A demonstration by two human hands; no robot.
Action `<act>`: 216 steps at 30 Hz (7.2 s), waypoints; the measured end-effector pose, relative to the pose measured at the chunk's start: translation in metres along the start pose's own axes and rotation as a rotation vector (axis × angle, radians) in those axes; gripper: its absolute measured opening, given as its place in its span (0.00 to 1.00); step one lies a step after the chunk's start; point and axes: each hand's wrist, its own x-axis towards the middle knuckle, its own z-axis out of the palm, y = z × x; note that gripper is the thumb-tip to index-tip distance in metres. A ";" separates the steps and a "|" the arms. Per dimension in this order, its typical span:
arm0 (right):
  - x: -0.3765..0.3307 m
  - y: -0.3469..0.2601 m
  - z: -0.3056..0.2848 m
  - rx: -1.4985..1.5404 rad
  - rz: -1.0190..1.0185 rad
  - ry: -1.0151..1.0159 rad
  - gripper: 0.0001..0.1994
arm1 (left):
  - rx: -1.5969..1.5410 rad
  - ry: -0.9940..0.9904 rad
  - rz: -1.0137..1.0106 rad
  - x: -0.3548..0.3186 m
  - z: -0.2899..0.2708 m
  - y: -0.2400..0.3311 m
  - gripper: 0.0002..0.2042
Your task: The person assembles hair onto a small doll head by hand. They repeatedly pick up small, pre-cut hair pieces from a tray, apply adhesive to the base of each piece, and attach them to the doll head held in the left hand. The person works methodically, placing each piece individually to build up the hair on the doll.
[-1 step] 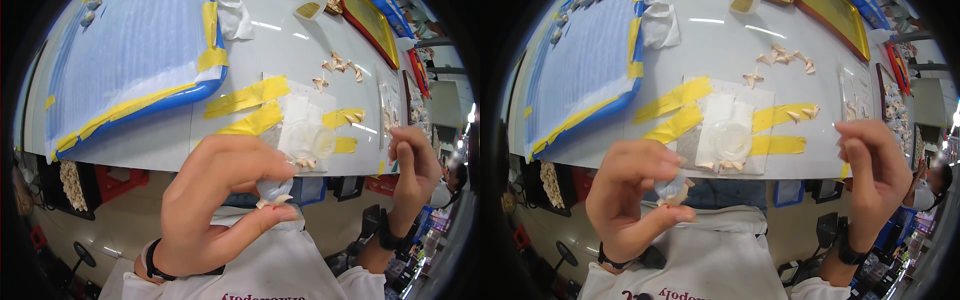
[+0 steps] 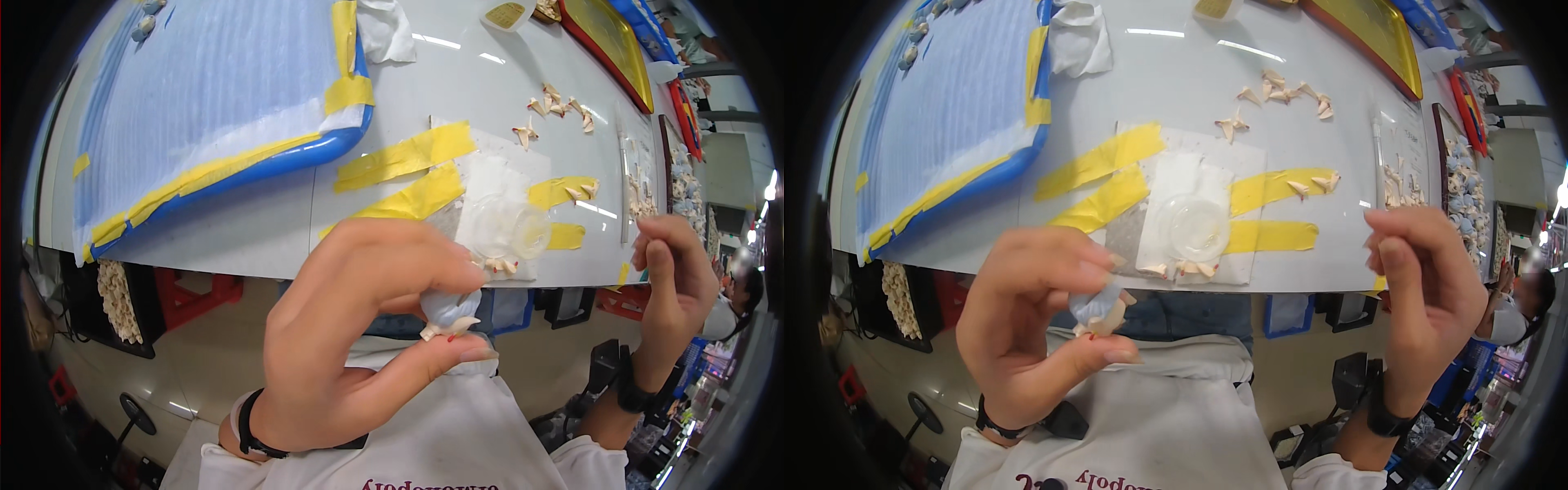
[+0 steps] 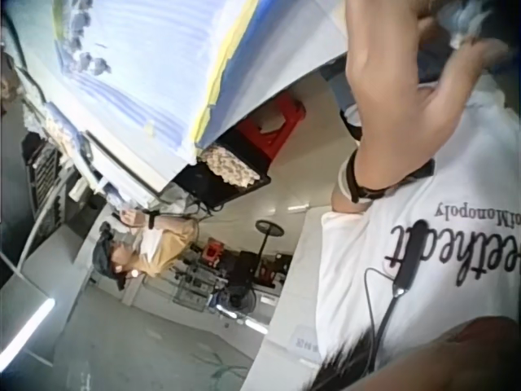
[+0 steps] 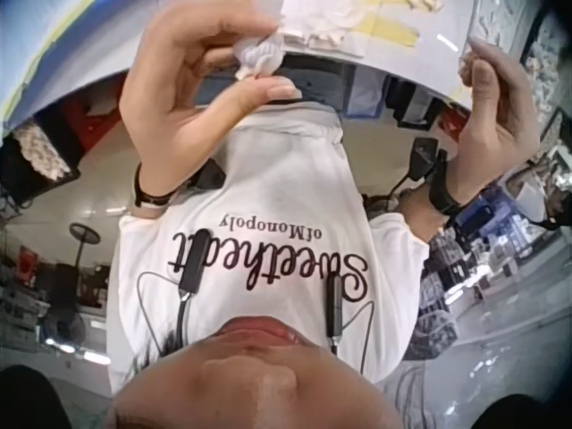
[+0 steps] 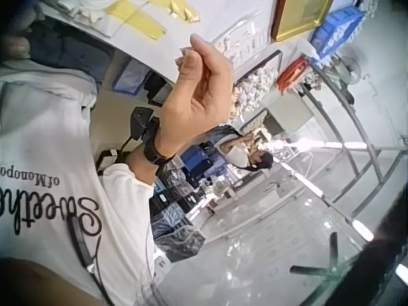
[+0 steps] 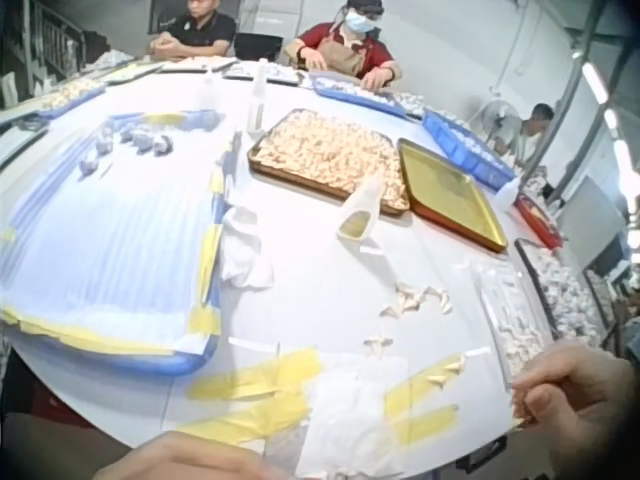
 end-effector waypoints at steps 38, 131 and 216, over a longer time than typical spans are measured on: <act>0.011 -0.026 0.060 -0.132 -0.331 0.001 0.10 | -0.306 0.044 -0.032 0.002 0.003 -0.013 0.21; 0.061 0.065 -0.069 -0.309 -0.040 -0.057 0.06 | 0.444 0.037 -0.016 0.032 -0.066 0.101 0.13; 0.111 0.033 0.029 -0.325 -0.269 -0.310 0.06 | 0.325 0.060 0.138 0.003 0.006 0.012 0.19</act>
